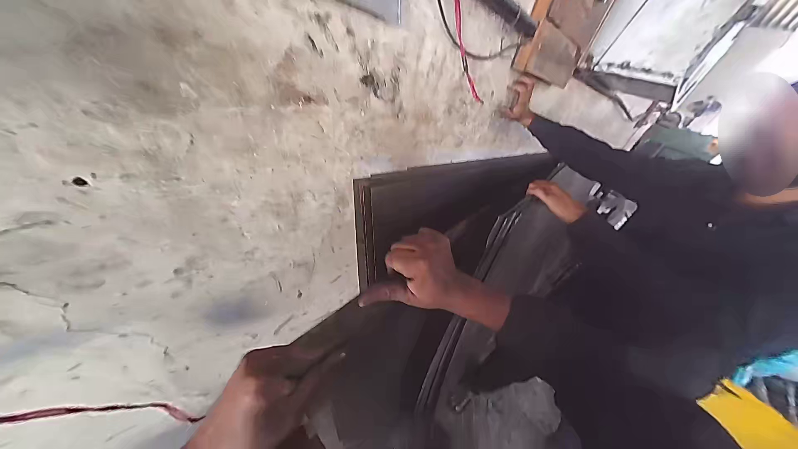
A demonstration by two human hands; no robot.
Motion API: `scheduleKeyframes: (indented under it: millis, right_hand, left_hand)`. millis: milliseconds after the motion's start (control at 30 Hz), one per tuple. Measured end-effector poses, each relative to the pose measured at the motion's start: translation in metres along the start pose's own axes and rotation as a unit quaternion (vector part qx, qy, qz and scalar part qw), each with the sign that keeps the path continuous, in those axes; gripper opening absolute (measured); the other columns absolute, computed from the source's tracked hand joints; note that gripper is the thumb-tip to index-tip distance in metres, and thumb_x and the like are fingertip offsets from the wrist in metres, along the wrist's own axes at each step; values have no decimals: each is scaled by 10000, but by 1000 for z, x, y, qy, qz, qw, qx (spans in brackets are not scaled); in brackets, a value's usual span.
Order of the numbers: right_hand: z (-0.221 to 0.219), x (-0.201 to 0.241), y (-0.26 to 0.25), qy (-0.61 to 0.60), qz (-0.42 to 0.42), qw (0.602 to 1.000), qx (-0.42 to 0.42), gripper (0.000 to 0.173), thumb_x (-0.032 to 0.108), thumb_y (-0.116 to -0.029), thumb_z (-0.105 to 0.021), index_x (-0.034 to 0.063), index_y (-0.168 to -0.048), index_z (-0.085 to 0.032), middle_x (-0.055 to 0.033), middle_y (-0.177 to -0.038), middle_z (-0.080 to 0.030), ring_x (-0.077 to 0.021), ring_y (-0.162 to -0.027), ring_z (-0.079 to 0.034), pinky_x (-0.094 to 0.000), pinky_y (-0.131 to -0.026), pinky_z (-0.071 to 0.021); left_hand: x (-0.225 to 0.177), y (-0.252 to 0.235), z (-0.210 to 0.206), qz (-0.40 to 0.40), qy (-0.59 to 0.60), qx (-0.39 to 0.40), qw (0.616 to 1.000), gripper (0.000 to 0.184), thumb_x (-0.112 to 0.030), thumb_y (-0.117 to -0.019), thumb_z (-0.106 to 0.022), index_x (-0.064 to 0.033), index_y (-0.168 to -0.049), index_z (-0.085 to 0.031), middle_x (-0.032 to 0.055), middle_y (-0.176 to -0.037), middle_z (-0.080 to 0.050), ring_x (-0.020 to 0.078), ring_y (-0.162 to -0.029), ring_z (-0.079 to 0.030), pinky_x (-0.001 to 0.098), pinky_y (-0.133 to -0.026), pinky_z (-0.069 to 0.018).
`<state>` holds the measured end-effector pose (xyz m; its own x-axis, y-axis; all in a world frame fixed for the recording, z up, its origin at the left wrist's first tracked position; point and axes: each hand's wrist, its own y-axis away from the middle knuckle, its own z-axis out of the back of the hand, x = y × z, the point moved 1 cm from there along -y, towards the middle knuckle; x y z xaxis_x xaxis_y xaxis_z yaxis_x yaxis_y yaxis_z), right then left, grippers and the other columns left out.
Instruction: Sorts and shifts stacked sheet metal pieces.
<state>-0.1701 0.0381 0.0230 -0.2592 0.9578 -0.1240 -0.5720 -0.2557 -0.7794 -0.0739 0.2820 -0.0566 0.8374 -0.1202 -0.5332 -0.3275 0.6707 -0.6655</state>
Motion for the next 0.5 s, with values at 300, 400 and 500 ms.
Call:
scheduleKeyframes:
  millis: [300, 400, 500]
  right_hand:
    - [-15, 123, -45, -67, 21, 997, -30, 533, 603, -845, -734, 138, -611, -622, 26, -532, -529, -128, -490, -528, -323, -480, -365]
    - [-8, 147, -45, -57, 52, 996, -43, 464, 554, -827, -750, 160, -613, -632, 26, -557, -559, -132, -511, -550, -327, -498, -389]
    - [0, 158, -26, -91, 49, 994, 18, 437, 394, -978, -693, 2, -792, -645, -124, -682, -610, -233, -614, -612, -410, -573, -473]
  left_hand:
    - [-48, 109, 105, 119, 68, -15, 990, 559, -86, -919, -767, -10, -1410, -511, 98, -1347, -666, 176, -1270, -629, 439, -1142, -481]
    - [-57, 158, 104, 208, 47, -93, 973, 419, -199, -928, -767, -23, -1277, -615, 104, -1138, -719, 188, -1028, -707, 392, -918, -595]
    - [-99, 166, 85, 259, 0, -178, 949, 133, -266, -933, -744, -177, -1028, -716, -145, -887, -709, -69, -790, -656, 131, -694, -558]
